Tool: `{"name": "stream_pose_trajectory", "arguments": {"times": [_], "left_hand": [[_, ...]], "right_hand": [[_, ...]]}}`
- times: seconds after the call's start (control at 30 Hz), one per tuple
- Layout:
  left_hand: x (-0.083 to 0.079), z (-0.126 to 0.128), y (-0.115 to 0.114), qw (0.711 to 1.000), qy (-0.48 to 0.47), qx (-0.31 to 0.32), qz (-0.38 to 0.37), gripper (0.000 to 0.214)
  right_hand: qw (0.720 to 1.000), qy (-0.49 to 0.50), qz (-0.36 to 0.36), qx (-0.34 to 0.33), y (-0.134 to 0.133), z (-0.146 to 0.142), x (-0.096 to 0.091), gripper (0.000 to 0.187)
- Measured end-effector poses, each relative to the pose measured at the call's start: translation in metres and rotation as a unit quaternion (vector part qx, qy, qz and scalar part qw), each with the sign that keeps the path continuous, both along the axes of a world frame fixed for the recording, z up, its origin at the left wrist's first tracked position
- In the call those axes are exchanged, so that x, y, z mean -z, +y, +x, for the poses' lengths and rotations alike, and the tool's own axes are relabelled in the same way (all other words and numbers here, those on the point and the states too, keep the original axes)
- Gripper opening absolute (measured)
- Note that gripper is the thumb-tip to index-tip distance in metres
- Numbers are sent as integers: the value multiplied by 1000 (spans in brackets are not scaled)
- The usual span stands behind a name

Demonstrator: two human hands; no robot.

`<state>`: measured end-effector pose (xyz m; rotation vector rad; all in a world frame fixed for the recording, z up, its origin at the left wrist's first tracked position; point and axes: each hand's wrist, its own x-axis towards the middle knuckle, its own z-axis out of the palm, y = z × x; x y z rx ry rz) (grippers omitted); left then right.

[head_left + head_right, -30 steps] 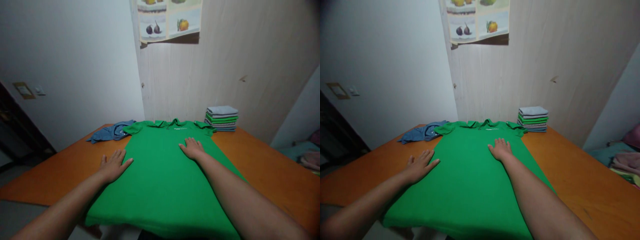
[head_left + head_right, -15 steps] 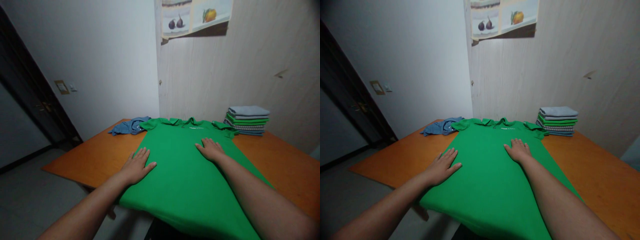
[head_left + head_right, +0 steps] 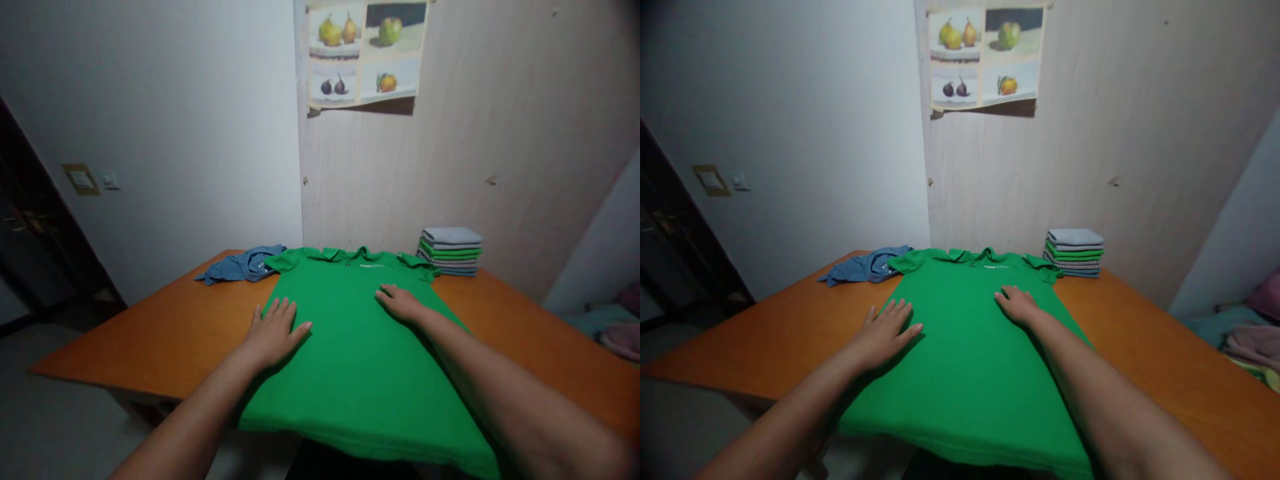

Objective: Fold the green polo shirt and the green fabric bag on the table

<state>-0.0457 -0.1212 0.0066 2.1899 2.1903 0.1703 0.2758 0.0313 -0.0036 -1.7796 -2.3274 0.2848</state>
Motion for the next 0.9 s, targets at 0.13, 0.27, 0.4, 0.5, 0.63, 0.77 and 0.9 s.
{"name": "stream_pose_trajectory", "arguments": {"times": [0.13, 0.27, 0.4, 0.5, 0.63, 0.77, 0.9], "left_hand": [[9, 11, 2, 1000, -16, 14, -9, 86], [22, 5, 2, 1000, 0, 9, -22, 86], [27, 1, 6, 999, 27, -2, -19, 87], [30, -1, 11, 999, 40, 7, -12, 85], [35, -8, 15, 999, 38, 28, 1, 83], [39, -13, 19, 999, 33, 33, 4, 83], [40, -13, 22, 999, 31, 35, 5, 83]], "right_hand": [[1000, 2, -2, -12, -11, -5, -21, 61], [999, 8, -6, -30, -40, -32, -25, 62], [992, 24, -25, -124, -88, -66, -6, 80], [984, 30, -33, -170, -111, -70, 4, 87], [991, 17, -37, -124, -111, -33, 5, 88], [999, -9, -36, -16, -99, 25, 7, 86], [993, -34, -44, 105, -93, 74, 4, 80]]}}
